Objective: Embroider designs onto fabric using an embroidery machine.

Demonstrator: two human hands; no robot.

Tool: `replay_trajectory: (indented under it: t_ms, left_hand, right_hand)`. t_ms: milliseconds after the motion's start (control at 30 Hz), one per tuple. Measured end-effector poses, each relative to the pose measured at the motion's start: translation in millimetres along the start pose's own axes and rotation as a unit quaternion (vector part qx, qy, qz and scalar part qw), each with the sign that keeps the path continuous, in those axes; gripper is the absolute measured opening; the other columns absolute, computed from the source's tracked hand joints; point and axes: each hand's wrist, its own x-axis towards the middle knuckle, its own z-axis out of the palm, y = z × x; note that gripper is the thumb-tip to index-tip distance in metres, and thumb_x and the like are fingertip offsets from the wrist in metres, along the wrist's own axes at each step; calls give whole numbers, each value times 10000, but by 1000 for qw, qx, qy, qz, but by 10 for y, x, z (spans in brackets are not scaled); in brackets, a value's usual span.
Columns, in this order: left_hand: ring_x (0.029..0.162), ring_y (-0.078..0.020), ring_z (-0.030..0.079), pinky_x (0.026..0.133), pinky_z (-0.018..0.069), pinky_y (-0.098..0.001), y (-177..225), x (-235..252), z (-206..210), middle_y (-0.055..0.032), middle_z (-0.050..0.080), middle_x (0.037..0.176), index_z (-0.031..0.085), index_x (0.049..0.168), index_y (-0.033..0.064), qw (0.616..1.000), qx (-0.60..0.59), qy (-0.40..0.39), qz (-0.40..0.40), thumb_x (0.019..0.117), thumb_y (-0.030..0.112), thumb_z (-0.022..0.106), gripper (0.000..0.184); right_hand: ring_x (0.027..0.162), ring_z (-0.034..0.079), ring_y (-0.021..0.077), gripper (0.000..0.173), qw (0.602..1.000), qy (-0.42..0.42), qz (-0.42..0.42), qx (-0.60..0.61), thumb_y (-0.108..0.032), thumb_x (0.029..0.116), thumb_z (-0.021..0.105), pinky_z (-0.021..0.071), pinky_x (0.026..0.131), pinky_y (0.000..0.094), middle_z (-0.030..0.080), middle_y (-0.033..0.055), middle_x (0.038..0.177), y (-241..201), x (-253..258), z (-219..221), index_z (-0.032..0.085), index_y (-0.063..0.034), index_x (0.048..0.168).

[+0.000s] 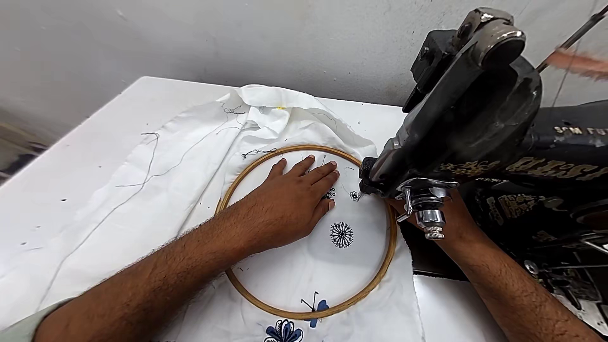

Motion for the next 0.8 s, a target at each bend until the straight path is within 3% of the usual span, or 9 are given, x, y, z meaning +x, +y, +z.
replay_trajectory:
  t_ms: [33,133,333,433,533,800]
  left_hand:
    - [1533,-313,322,1153,278,-703,3,0,5,22,361,1661,432,1581,185,1000,-1,2,2,1097,460,278,577]
    - [1536,-306,320,1157,277,-698,2,-4,12,25,362,1661,433,1580,190,1000,-3,4,4,1096,463,278,577]
    - [1535,-313,319,1154,266,-703,-12,22,21,16,363,1660,429,1583,182,1000,-8,8,6,1099,456,279,577]
    - [1546,-303,296,1166,248,-694,-5,42,32,21,348,1668,416,1590,185,1000,-10,5,6,1102,461,266,580]
    - [1539,-310,311,1162,253,-700,30,29,12,13,365,1659,438,1577,174,1000,-9,7,10,1101,446,282,570]
    - [1540,-302,311,1165,252,-696,34,32,24,20,369,1657,440,1576,178,1000,-9,11,10,1102,454,275,573]
  right_hand:
    - [875,640,85,261,1000,-2,1,1,-215,845,713,502,808,269,680,94,899,-3,9,-3,691,-4,997]
    - [872,636,99,240,1000,-7,9,2,-195,845,712,503,804,285,672,92,905,-18,10,-8,686,-13,997]
    - [862,631,69,247,1000,-1,9,4,-206,857,698,498,804,244,665,86,892,-24,5,-18,682,-4,998]
    - [844,635,119,238,999,-19,29,-6,-182,860,690,498,783,309,663,117,891,-59,-1,-69,675,7,1005]
    - [828,614,71,225,999,-20,45,2,-189,853,682,493,772,269,643,71,880,-91,17,-91,668,-20,1002]
    - [821,615,101,215,998,-31,61,-9,-169,860,702,491,762,300,643,89,876,-115,15,-114,668,-15,1007]
